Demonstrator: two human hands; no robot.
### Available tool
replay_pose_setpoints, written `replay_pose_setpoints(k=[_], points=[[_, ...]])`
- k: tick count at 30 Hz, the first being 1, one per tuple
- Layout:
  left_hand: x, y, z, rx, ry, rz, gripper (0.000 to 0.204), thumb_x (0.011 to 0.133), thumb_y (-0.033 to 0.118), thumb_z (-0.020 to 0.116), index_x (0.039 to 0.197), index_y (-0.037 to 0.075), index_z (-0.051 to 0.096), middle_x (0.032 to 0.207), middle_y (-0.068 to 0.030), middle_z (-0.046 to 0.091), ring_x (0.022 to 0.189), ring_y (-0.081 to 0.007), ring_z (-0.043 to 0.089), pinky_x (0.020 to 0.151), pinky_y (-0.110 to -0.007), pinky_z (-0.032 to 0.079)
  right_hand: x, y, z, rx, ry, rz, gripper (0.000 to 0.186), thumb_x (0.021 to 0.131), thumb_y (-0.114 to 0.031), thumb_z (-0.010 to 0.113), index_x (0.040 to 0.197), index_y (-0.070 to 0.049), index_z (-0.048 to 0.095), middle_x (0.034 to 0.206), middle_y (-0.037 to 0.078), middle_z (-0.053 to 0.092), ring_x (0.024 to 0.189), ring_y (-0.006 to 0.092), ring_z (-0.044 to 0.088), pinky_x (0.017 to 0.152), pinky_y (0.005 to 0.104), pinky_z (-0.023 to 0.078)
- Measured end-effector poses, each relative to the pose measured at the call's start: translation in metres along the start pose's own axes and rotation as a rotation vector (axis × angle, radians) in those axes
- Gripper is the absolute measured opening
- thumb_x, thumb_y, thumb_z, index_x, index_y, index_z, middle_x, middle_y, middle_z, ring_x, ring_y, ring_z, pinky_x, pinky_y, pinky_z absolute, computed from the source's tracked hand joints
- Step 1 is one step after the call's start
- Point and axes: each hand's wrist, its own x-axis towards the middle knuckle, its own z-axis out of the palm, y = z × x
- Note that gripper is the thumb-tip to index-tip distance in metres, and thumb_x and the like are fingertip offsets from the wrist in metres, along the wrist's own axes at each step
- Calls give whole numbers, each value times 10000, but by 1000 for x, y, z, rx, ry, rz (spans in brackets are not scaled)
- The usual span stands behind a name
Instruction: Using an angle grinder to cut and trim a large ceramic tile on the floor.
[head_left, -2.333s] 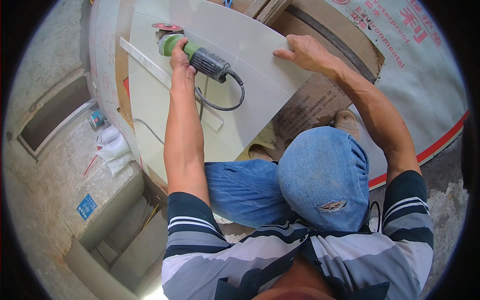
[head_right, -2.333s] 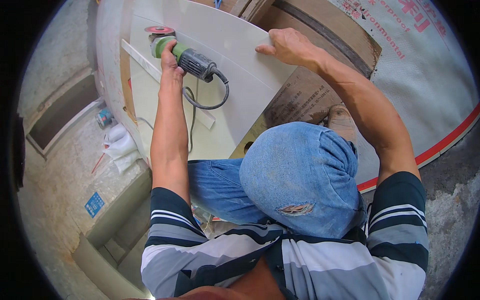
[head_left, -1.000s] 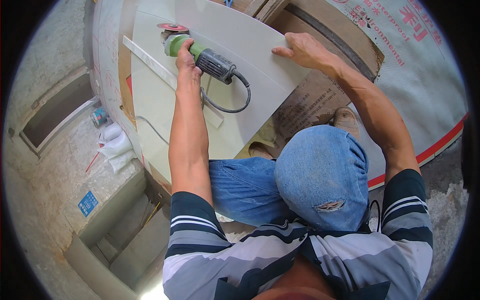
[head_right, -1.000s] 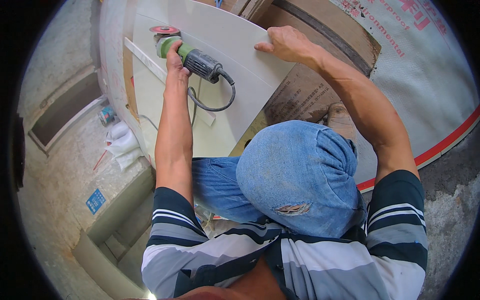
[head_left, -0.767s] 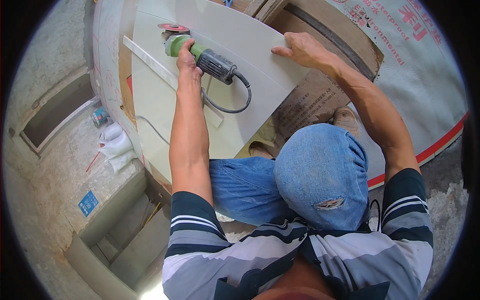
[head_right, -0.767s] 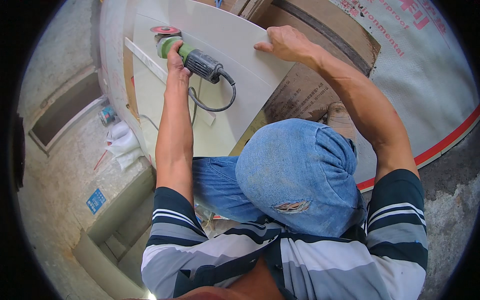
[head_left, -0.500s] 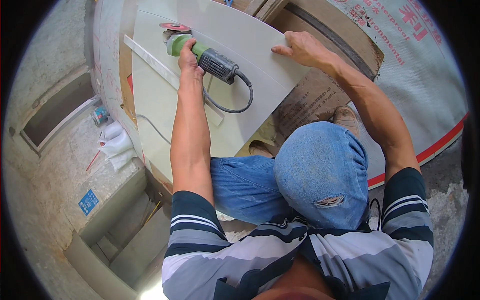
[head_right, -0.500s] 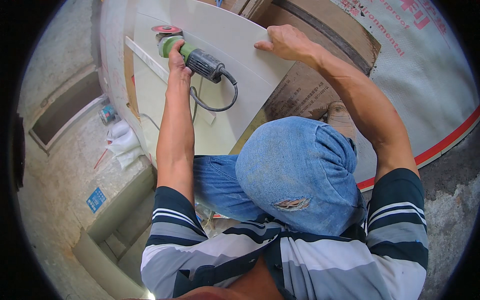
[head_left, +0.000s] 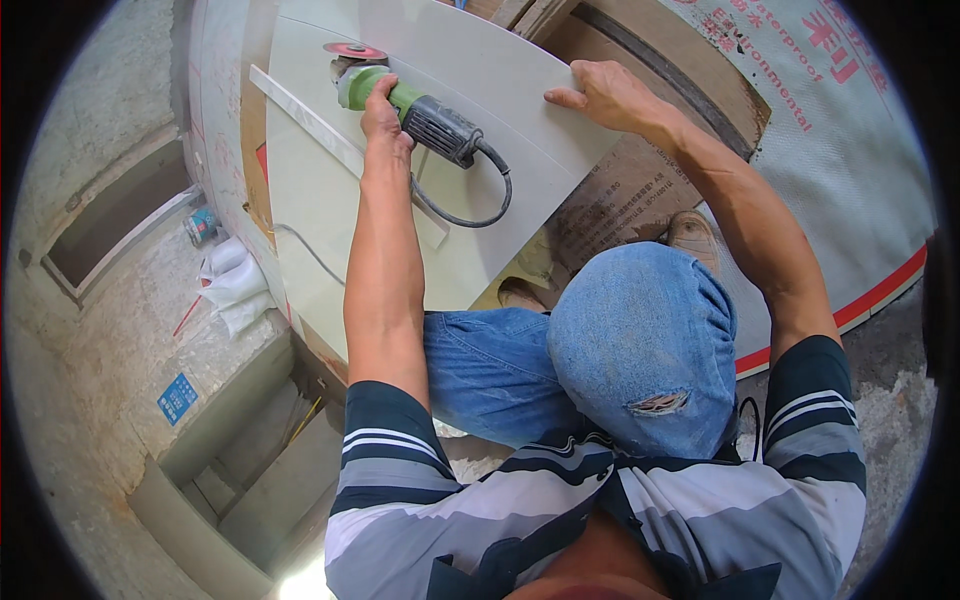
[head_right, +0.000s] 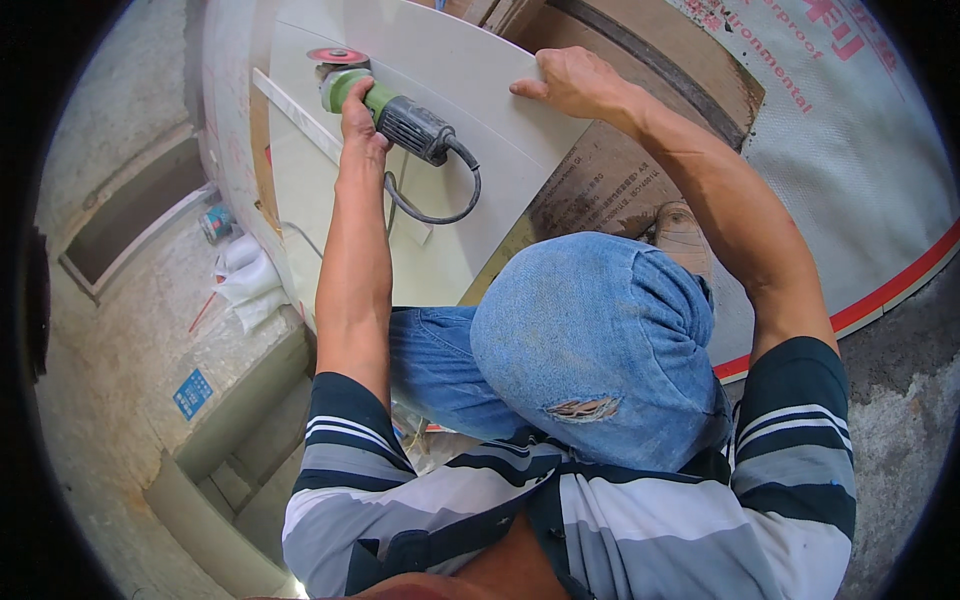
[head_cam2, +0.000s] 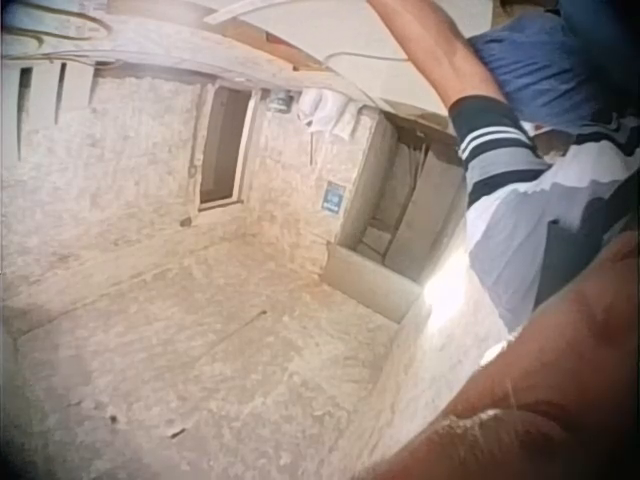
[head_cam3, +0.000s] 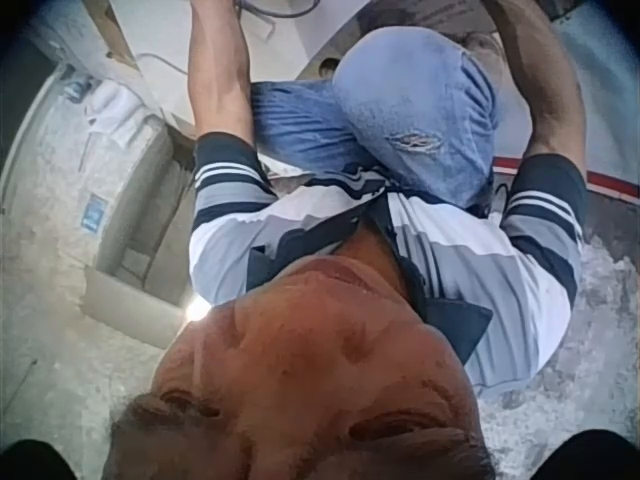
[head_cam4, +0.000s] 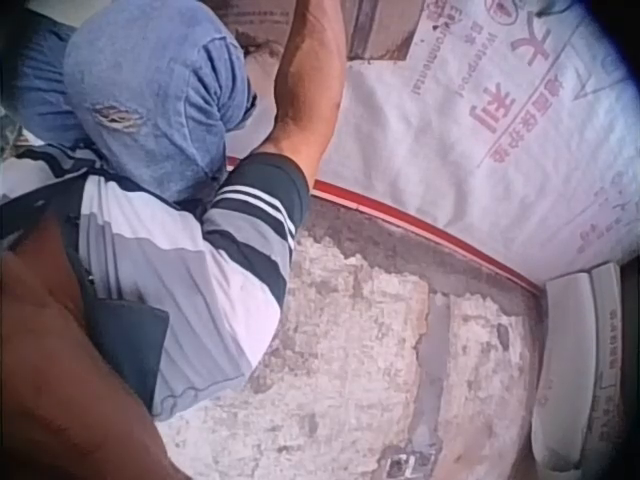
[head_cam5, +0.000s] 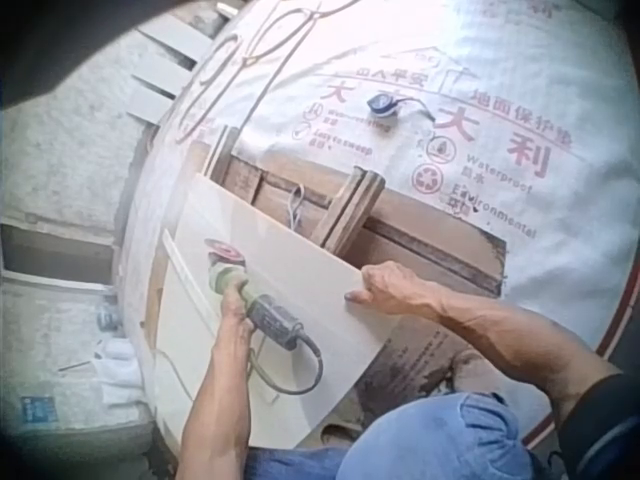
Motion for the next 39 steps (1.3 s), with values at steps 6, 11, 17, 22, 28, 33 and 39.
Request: replay_pose_setpoints(k=[6,11,17,22,28,33,39], points=[[-4,-3,0,-4,-13,-2,389,724,174,686,1011,-36,529,863,-120,555,670,-289,624,590,-446,573,1,-1,0,2,1,-14,558,866,-487,592,854,72,584,786,271,616,766,400,637,676,441,503],[-5,-5,0,-17,-31,-14,385,724,174,685,1007,-37,531,861,-120,554,667,-289,623,587,-444,572,1,-3,-3,-36,-41,28,530,869,-480,586,972,40,621,855,255,642,842,401,639,750,453,502],[-8,-10,0,-22,-23,4,391,723,173,686,1012,-43,537,867,-121,558,684,-283,624,596,-437,570,1,-3,-4,-45,-50,34,534,864,-484,590,973,38,618,865,260,641,846,406,635,754,459,499],[-10,-12,0,-25,-24,7,392,725,172,685,1018,-45,543,868,-119,563,696,-278,625,606,-430,569,1,-3,-4,-34,-51,25,535,864,-487,588,967,38,618,866,257,642,847,404,635,752,461,497],[-14,-14,1,-24,-24,13,371,728,173,686,1000,-36,545,871,-119,565,691,-276,623,607,-428,568,1,-5,-6,-20,-47,22,533,864,-488,589,972,33,620,861,249,645,844,394,640,749,450,501],[-19,-15,4,19,4,16,334,772,234,649,987,17,512,801,-129,580,656,-314,625,619,-464,563,-1,-7,-8,-15,-72,37,529,866,-488,587,977,28,623,862,243,647,837,381,646,744,434,508],[-30,-15,7,-36,-7,0,343,742,154,673,1000,-30,543,840,-111,565,683,-274,621,591,-435,567,0,-7,-6,-18,-68,45,530,870,-490,581,981,27,623,870,242,647,835,376,648,744,434,510]])
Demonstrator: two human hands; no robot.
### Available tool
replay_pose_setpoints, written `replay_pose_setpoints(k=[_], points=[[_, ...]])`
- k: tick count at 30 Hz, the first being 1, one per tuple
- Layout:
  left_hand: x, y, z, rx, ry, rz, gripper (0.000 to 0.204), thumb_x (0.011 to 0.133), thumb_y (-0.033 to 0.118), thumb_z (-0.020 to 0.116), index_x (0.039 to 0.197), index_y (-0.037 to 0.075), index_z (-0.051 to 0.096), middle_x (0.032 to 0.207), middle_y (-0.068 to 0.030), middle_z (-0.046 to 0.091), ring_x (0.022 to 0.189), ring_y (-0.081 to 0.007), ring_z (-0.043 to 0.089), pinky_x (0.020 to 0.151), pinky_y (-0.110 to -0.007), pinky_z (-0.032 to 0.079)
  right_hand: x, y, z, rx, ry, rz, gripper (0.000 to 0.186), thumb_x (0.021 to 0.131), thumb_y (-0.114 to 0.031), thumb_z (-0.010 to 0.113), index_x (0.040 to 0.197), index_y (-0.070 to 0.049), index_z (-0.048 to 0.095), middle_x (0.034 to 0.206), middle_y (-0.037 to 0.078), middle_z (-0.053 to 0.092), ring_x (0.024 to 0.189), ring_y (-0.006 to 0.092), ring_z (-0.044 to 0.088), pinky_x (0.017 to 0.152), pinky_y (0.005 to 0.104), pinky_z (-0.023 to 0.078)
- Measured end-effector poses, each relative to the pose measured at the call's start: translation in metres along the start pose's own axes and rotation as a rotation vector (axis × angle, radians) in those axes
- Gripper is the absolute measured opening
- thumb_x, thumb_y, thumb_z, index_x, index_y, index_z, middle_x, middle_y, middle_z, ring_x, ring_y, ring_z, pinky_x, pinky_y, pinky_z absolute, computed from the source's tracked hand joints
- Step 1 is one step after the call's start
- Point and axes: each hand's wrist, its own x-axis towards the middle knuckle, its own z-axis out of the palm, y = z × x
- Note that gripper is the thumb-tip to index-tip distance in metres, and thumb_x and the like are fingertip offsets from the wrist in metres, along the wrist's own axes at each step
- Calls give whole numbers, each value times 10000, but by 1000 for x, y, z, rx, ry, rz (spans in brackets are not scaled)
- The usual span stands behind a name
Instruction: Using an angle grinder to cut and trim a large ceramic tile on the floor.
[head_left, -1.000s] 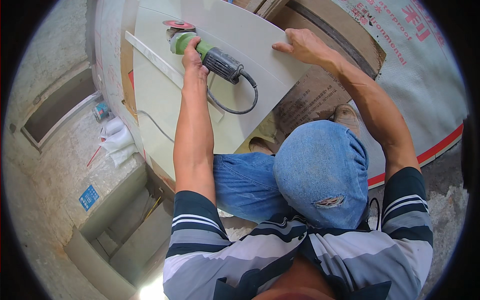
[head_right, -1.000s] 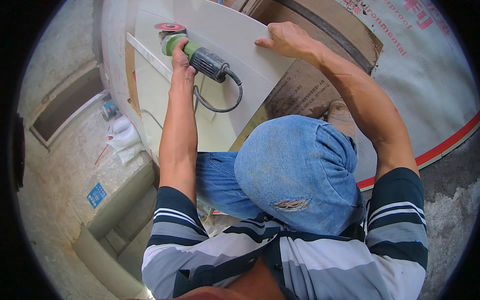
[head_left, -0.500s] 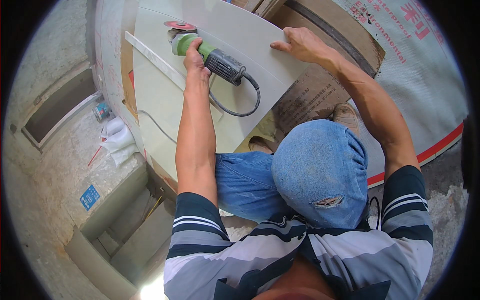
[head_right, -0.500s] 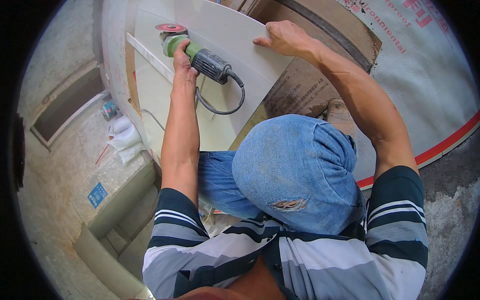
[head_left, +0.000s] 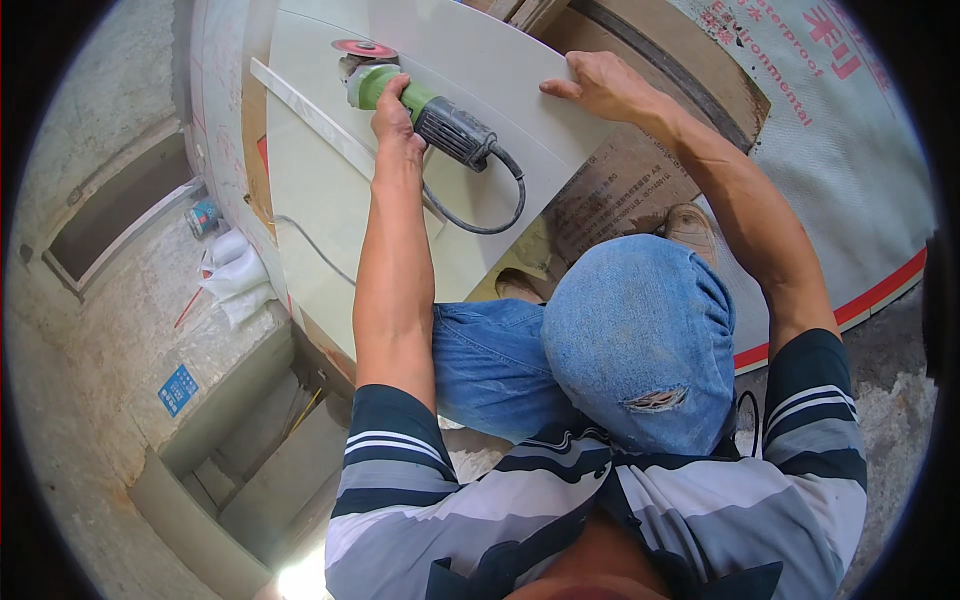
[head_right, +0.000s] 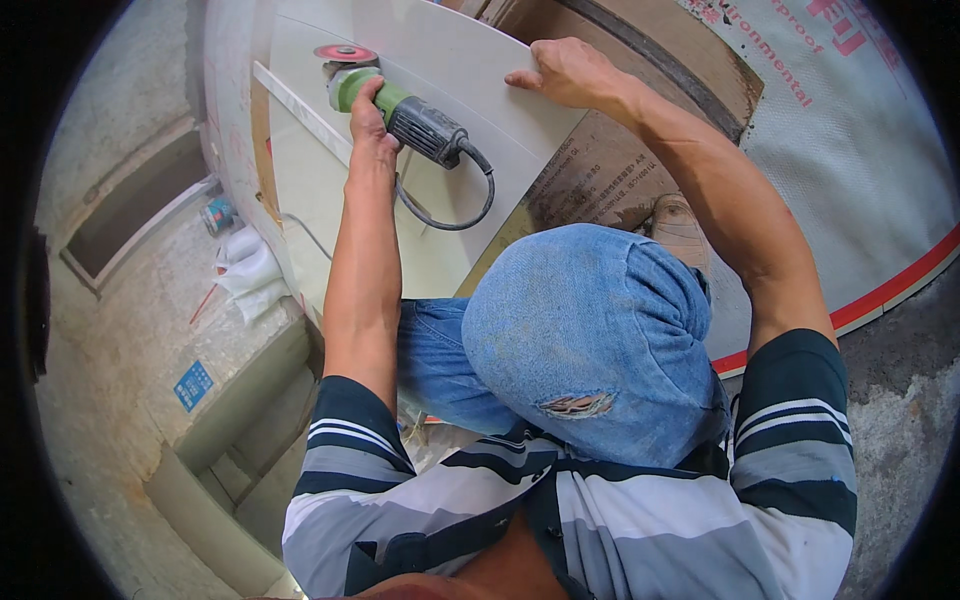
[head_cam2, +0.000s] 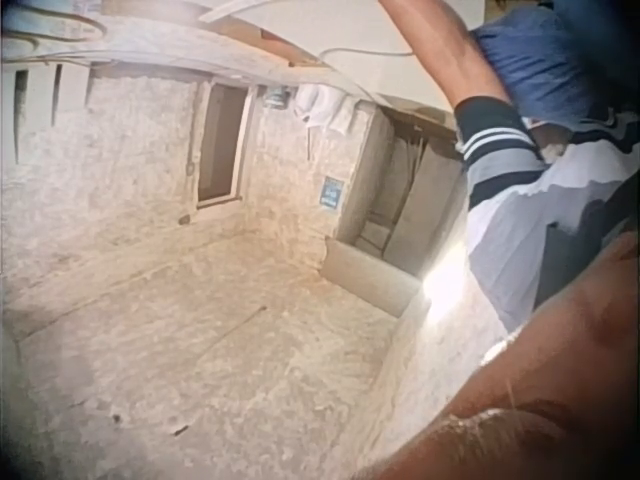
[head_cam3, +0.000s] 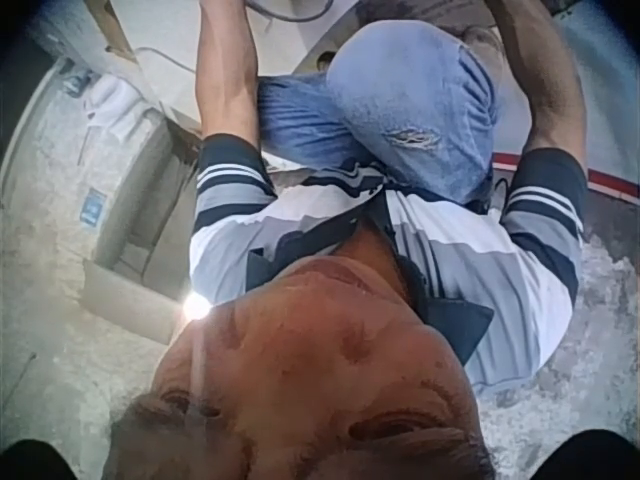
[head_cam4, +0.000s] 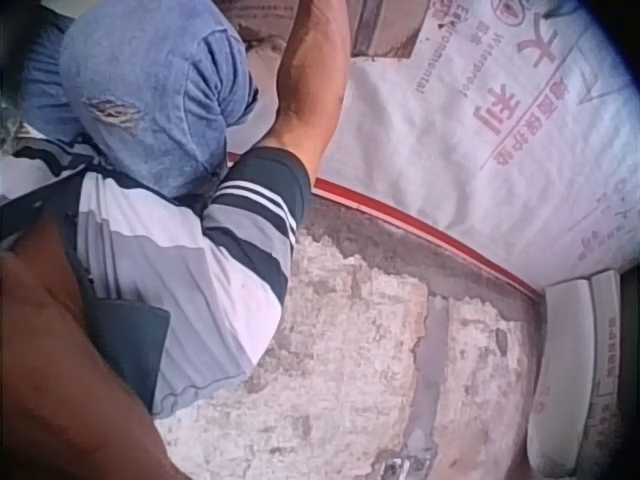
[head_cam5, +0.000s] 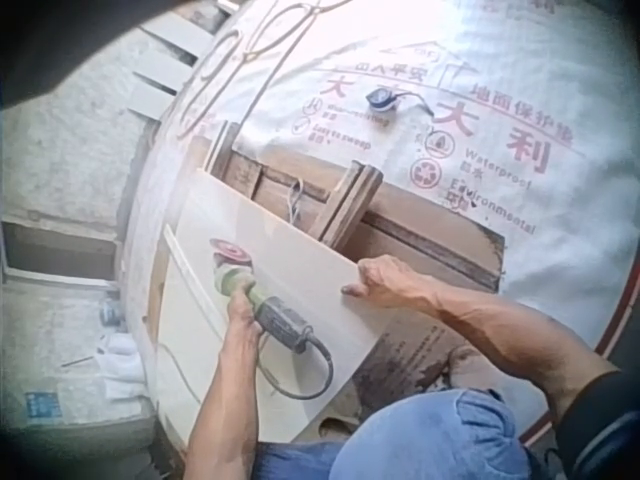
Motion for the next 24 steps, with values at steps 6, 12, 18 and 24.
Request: replay_pose_setpoints(k=[6,12,18,24], points=[[-5,-3,2,-2,14,0,320,750,145,668,988,-28,542,838,-106,564,680,-268,619,599,-440,562,2,5,2,29,9,-25,540,861,-497,586,972,30,621,874,247,645,853,394,640,746,439,505],[-9,-6,2,-19,4,-13,330,747,150,674,991,-27,542,835,-104,561,667,-272,614,594,-441,561,2,9,8,16,111,-97,577,853,-521,589,833,56,590,774,252,619,751,393,632,659,437,496],[-10,-9,2,-14,1,-8,358,737,156,683,1004,-33,539,836,-108,560,662,-274,615,585,-443,563,5,13,11,12,92,-120,583,854,-530,575,862,53,600,781,248,624,763,393,637,659,438,509],[-13,-13,2,-9,13,14,368,729,154,690,1005,-38,541,858,-113,562,683,-276,618,598,-443,565,6,13,11,-9,86,-120,575,855,-527,575,864,47,603,783,245,627,758,392,640,657,433,514]])
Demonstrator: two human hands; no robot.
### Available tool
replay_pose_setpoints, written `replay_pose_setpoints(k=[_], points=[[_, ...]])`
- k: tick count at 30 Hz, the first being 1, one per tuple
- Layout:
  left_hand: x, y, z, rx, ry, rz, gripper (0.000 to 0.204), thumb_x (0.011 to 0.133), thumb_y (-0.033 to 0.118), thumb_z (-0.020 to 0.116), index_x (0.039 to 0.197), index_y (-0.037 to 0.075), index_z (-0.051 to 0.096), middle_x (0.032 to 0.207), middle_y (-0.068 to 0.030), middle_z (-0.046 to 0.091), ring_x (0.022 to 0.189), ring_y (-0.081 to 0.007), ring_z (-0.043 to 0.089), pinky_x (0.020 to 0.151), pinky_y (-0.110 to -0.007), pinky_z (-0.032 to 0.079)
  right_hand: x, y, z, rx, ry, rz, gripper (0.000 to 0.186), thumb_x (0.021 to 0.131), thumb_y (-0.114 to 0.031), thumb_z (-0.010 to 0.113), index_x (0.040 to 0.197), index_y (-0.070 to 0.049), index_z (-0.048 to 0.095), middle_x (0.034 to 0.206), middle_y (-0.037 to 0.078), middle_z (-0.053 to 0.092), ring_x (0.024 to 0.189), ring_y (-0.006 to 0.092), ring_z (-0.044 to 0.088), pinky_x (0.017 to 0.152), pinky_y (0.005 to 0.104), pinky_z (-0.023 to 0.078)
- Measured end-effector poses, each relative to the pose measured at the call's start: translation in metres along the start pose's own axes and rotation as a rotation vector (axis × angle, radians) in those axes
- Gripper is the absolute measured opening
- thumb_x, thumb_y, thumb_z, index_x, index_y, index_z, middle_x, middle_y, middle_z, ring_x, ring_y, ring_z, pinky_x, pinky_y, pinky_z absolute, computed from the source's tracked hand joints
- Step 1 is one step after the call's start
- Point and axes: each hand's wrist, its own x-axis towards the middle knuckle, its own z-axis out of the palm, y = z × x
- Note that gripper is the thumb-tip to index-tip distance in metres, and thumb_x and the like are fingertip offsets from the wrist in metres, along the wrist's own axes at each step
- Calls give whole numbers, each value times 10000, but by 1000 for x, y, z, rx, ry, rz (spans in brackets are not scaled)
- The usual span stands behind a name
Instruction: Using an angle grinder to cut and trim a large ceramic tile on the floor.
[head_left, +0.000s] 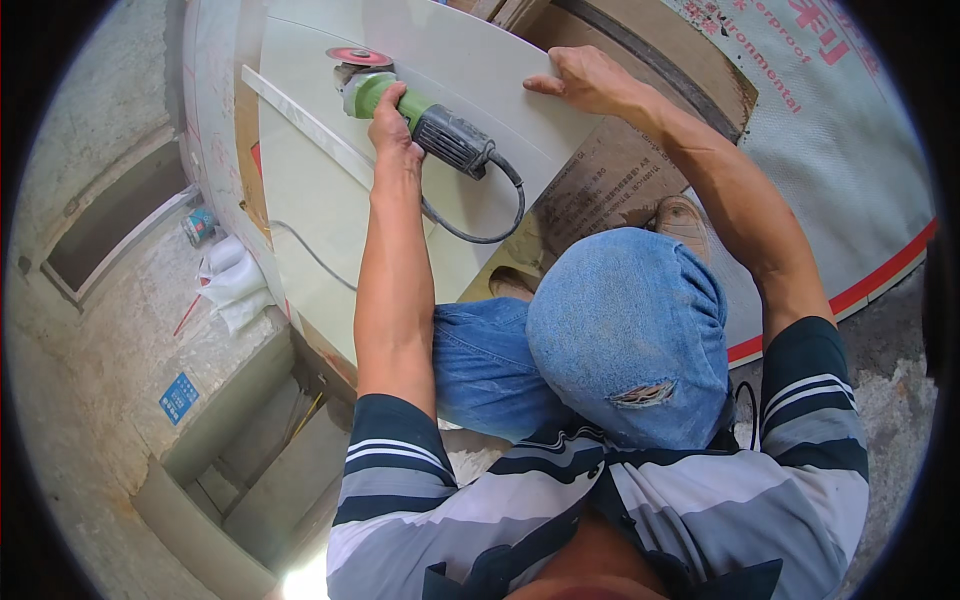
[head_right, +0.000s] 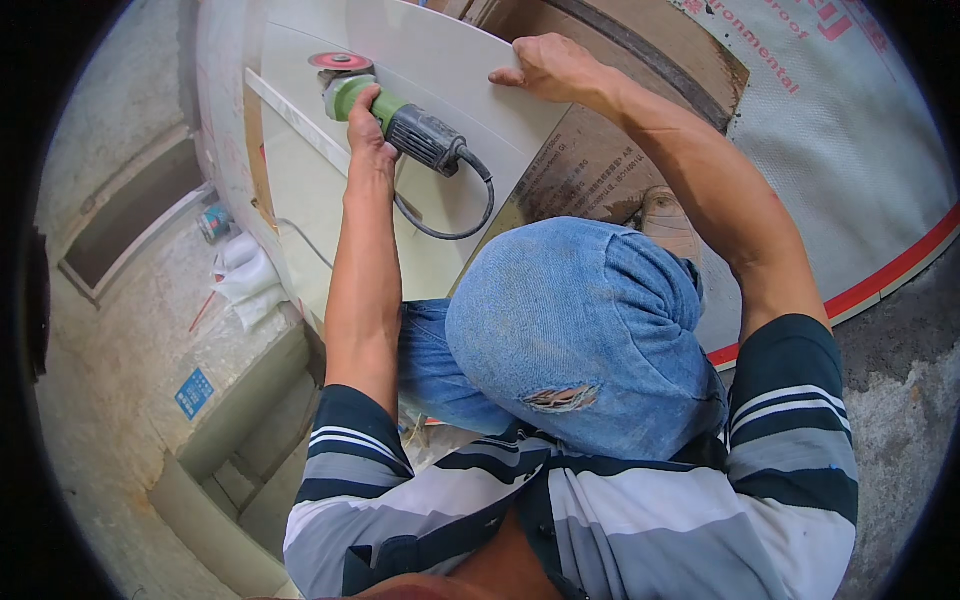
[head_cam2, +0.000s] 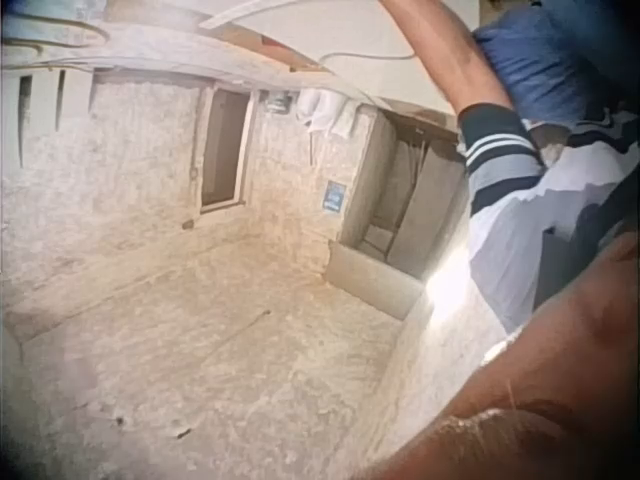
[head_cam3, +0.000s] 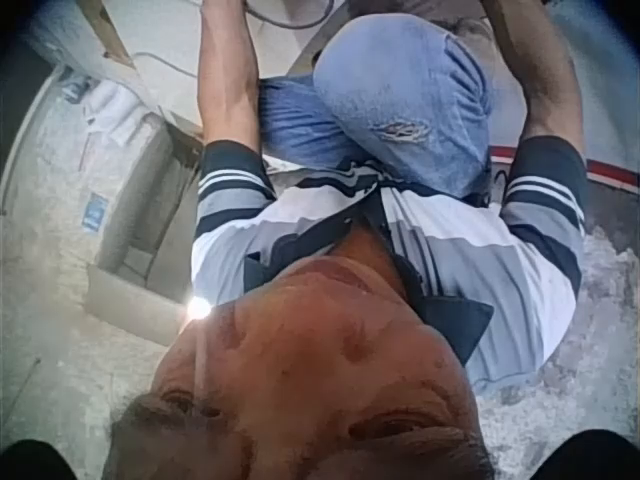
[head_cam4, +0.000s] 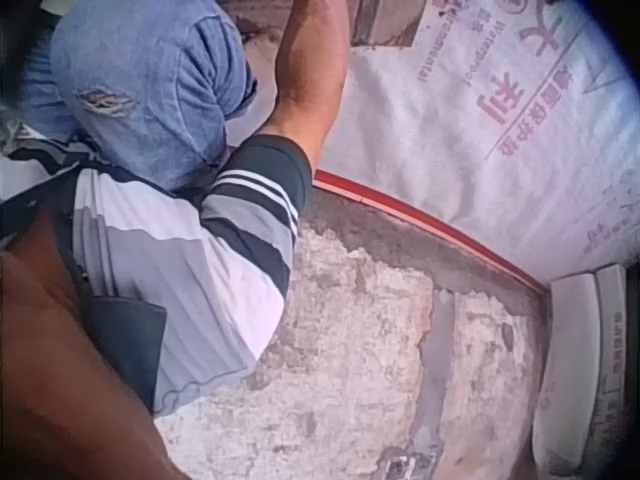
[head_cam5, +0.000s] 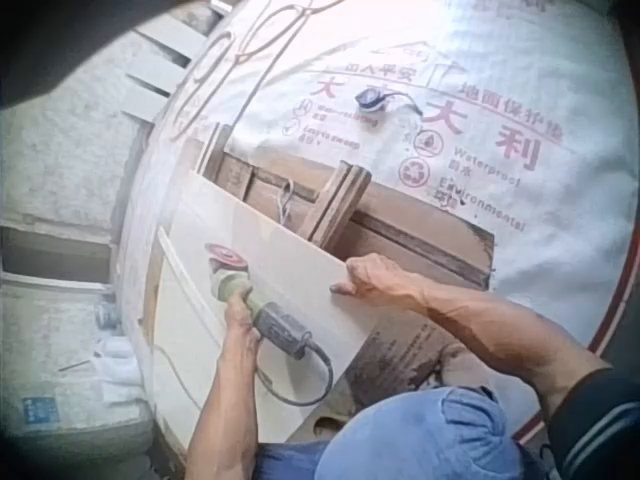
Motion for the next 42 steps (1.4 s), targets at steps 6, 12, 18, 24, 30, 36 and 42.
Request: replay_pose_setpoints(k=[6,12,18,24,30,36,42], points=[[-2,-3,0,5,35,-12,369,724,157,698,998,-38,545,857,-110,562,683,-271,615,610,-434,563,-1,-1,-1,-16,-13,2,580,854,-529,571,867,50,602,791,244,630,747,383,643,645,429,517],[-5,-5,0,-5,8,-14,338,732,153,694,976,-32,551,837,-99,563,676,-266,613,595,-431,559,0,0,0,36,-5,14,576,855,-527,571,864,48,593,794,247,629,759,388,643,656,431,518],[-12,-6,2,-10,11,-20,318,743,150,687,966,-30,550,839,-98,564,678,-264,614,592,-429,556,0,-1,-3,42,-7,10,580,848,-537,577,876,42,590,806,259,625,790,407,633,679,447,510],[-12,-11,0,0,20,-11,329,739,153,695,978,-30,563,855,-96,569,690,-257,614,617,-413,557,-1,-2,-5,22,-14,6,574,850,-528,581,878,45,591,819,260,627,798,409,631,689,446,507],[-15,-16,-2,-1,14,-12,340,738,158,697,994,-30,573,875,-98,579,723,-252,616,635,-406,554,-2,-4,-6,17,-11,-1,578,850,-525,584,873,52,590,823,264,626,808,403,632,702,437,506],[-17,-18,-1,42,39,10,313,777,193,656,994,4,532,812,-130,585,662,-303,623,611,-444,562,-1,-5,-6,25,-34,49,593,851,-543,570,876,49,592,832,265,626,812,403,632,712,441,505],[-24,-22,-1,26,31,15,349,732,169,703,1000,-30,602,896,-100,594,754,-245,618,661,-387,544,-1,-5,-6,0,-35,34,593,852,-544,569,883,47,595,841,261,631,821,400,634,721,444,504]])
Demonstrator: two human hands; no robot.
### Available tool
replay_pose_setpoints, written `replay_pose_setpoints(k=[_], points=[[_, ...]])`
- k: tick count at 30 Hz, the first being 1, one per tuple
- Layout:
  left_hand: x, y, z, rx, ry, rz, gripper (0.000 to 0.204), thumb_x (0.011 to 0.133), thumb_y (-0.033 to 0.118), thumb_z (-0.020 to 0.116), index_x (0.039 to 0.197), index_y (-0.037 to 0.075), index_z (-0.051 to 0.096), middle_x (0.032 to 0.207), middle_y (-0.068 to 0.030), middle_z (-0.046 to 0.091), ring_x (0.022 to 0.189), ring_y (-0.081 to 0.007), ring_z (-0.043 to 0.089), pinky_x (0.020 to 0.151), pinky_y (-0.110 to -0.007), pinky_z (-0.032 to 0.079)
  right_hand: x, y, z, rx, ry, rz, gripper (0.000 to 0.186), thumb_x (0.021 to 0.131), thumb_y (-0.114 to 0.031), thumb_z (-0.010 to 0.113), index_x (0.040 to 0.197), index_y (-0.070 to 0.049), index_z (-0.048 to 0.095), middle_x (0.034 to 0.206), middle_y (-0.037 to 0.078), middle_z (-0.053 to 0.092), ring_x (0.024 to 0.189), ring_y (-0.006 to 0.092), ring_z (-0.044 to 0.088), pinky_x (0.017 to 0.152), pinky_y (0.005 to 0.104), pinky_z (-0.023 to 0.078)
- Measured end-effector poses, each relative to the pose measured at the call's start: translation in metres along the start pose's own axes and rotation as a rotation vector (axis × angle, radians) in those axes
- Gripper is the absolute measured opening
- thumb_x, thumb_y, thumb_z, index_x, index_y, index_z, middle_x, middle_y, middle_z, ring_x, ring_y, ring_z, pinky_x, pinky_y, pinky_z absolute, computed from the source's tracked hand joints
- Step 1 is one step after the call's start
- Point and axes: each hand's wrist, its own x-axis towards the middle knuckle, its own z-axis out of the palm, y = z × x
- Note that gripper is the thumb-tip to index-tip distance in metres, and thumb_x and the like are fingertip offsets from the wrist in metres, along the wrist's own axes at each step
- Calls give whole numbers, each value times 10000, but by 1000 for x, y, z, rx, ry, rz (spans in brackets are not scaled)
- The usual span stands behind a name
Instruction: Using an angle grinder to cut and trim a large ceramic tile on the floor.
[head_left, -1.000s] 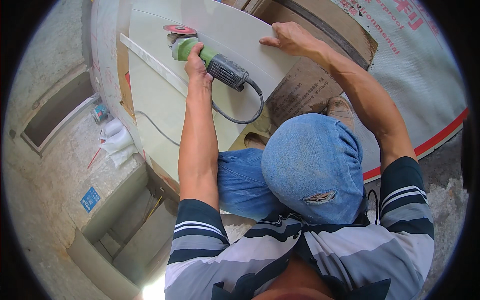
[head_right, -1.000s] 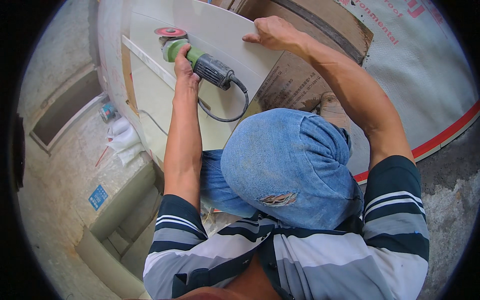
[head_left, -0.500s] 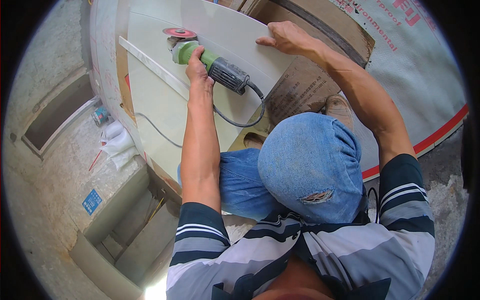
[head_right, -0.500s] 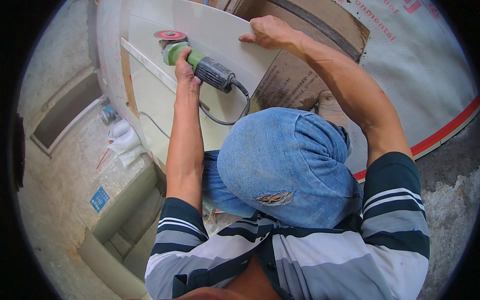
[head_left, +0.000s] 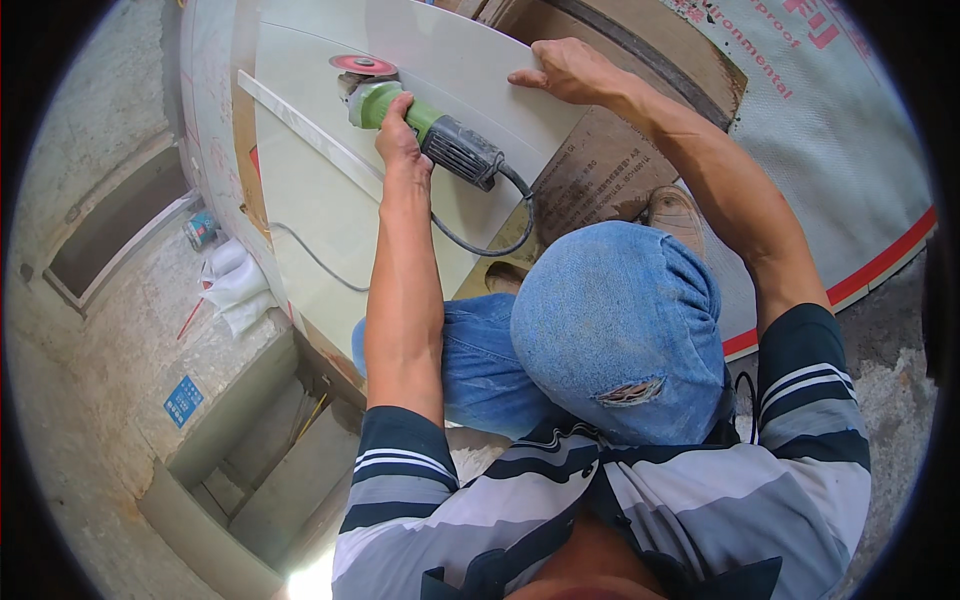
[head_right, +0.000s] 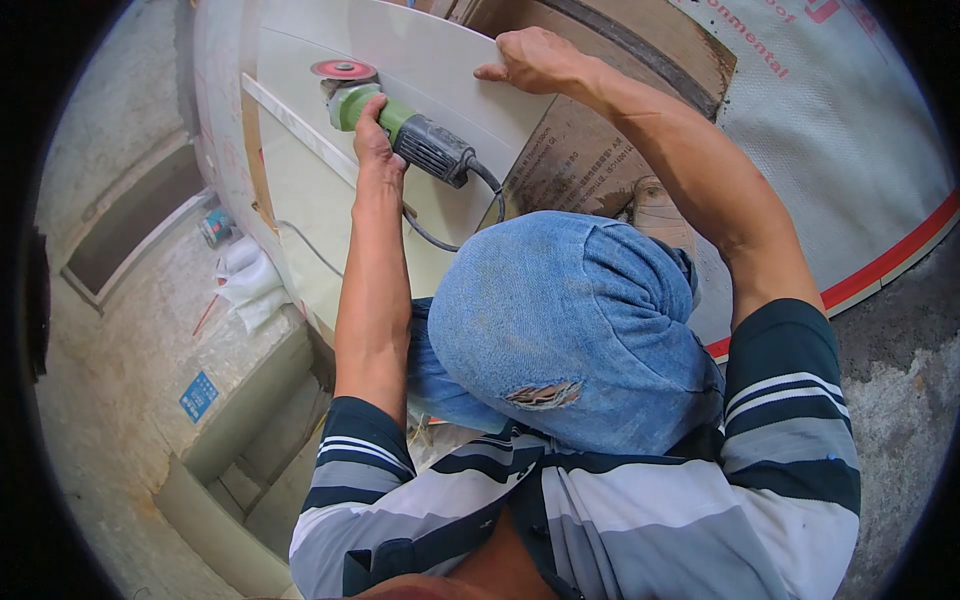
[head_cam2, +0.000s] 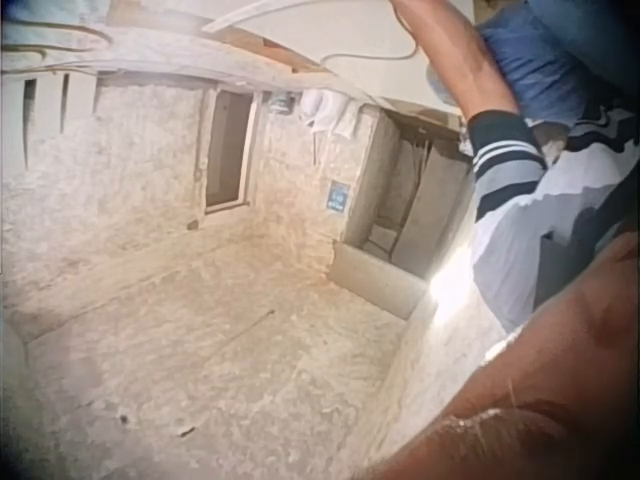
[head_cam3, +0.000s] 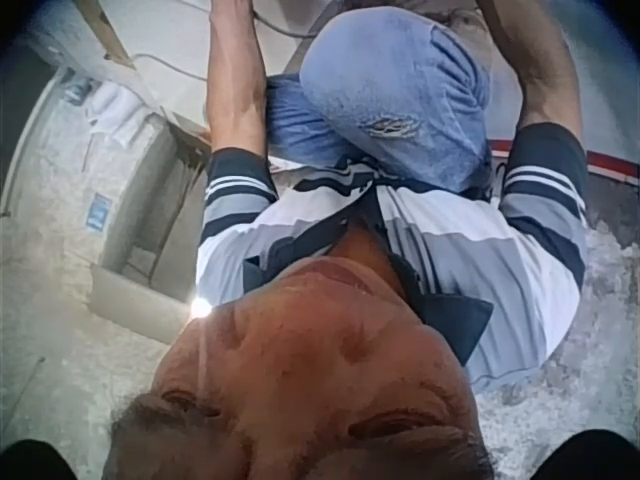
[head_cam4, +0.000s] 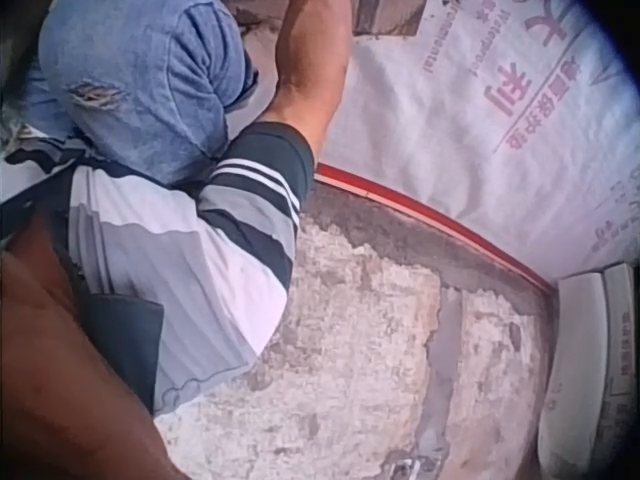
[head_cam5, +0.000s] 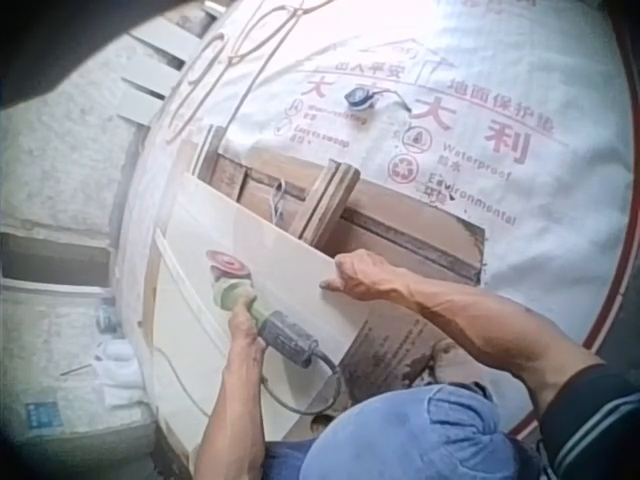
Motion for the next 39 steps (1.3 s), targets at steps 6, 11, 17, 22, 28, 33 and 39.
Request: replay_pose_setpoints(k=[6,11,17,22,28,33,39], points=[[-3,-4,1,14,9,-1,307,771,197,664,977,6,540,799,-121,581,649,-298,617,600,-447,561,1,2,1,19,-1,-1,583,859,-536,566,886,46,598,850,263,629,826,403,629,723,444,501],[-11,-4,2,-16,-6,-4,345,738,161,700,1001,-37,594,882,-101,598,738,-244,623,652,-389,547,2,3,2,2,-14,-5,581,857,-534,570,872,46,598,851,264,627,832,401,625,716,448,491],[-19,-5,5,-20,-3,2,342,741,153,695,1000,-42,587,872,-104,597,738,-249,624,652,-396,550,2,1,1,-6,-9,3,577,857,-528,575,873,48,597,848,264,627,822,400,627,713,441,490],[-20,-9,4,-35,2,-17,339,742,150,695,997,-45,587,876,-105,598,737,-248,624,653,-395,550,1,0,0,20,-5,27,539,861,-499,580,929,29,662,873,254,647,863,400,634,760,454,494],[-22,-12,4,-43,-15,10,333,739,150,698,988,-46,597,885,-106,603,739,-244,624,658,-391,547,2,0,0,30,-13,34,530,858,-496,585,935,23,664,880,250,649,867,396,635,764,451,495],[-27,-14,5,-17,24,4,333,733,151,703,983,-45,602,872,-100,607,735,-241,623,670,-380,541,1,0,-1,3,-11,9,531,855,-499,586,921,21,669,867,249,651,855,397,638,758,451,497],[-29,-18,3,-6,35,6,326,729,145,709,972,-46,603,869,-99,609,735,-234,623,659,-372,536,-1,-2,-1,29,23,9,537,857,-496,586,903,32,671,843,253,648,844,399,640,754,450,500]])
